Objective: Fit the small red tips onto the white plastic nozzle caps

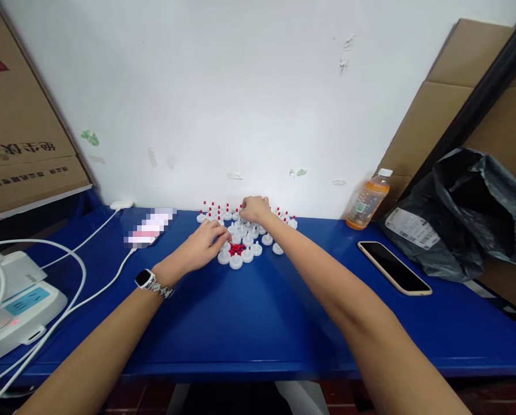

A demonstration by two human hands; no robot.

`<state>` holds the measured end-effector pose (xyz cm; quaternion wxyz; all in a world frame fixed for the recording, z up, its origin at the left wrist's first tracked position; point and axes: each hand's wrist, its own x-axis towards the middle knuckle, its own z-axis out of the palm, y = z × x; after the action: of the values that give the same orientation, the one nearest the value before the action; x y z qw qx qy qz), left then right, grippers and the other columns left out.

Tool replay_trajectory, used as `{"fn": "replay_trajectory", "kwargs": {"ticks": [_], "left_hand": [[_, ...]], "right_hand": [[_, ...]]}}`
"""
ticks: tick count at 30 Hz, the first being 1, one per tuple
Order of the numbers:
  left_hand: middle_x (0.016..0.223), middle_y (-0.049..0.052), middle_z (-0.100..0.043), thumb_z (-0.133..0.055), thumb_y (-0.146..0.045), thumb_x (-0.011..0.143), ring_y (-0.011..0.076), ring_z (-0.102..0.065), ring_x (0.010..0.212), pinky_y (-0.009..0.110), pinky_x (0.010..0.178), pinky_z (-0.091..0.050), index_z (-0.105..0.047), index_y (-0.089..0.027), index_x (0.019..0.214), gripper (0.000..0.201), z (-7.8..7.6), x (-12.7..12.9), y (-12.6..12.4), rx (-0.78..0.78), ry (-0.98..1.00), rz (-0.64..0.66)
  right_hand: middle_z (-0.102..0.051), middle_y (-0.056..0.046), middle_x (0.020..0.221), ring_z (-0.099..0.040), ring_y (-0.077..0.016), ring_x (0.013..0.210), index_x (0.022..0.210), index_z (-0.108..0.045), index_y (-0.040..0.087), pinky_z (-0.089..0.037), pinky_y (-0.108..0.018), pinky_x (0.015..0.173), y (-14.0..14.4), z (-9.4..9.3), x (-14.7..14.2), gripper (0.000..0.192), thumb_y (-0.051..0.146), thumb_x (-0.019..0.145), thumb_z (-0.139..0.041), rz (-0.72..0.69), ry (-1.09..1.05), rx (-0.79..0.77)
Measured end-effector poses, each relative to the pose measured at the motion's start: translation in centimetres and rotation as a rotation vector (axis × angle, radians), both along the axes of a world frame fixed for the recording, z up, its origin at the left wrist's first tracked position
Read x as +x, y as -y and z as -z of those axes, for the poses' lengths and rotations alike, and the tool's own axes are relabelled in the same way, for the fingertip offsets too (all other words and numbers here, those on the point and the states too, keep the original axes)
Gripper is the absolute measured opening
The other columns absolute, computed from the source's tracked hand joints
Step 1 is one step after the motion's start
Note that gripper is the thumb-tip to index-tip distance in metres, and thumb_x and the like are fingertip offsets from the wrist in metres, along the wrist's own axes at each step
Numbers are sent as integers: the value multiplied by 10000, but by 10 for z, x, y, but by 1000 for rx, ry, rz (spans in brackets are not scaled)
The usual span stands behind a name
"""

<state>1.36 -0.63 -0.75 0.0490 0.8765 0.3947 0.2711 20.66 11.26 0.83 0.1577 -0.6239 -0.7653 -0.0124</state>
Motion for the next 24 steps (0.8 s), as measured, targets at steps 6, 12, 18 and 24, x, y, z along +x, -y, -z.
{"fn": "replay_trajectory", "kwargs": {"ticks": [6,12,18,24], "left_hand": [[920,75,-591,-337,-304,1020,244,-520,942,404,867,-444,-668,-195,931,360,0,-3,0,1,-13,-37],[941,76,-589,-331,-312,1022,242,-527,968,404,892,-447,-658,-196,945,356,-1,-3,2,-4,-9,-33],[960,67,-594,-345,-359,1026,234,-528,975,412,917,-434,-619,-201,941,327,-9,4,5,54,107,-46],[962,52,-602,-385,-421,1016,223,-529,949,383,867,-448,-534,-204,926,278,-7,16,16,42,140,-24]], "right_hand": [[-642,-191,1176,-536,-353,1176,966,-758,187,-344,-484,1004,-2,3,-21,290,414,820,-651,48,45,14],[-608,-154,1185,-567,-286,1140,996,-720,191,-379,-431,1005,12,-6,-17,209,294,878,-582,13,-93,123],[-688,-29,956,-635,-147,732,977,-619,192,-474,-276,699,79,-12,9,157,304,880,-565,-274,-650,217],[-694,3,849,-529,-120,604,901,-651,199,-443,-264,624,143,7,10,135,276,791,-636,-290,-725,147]]}}
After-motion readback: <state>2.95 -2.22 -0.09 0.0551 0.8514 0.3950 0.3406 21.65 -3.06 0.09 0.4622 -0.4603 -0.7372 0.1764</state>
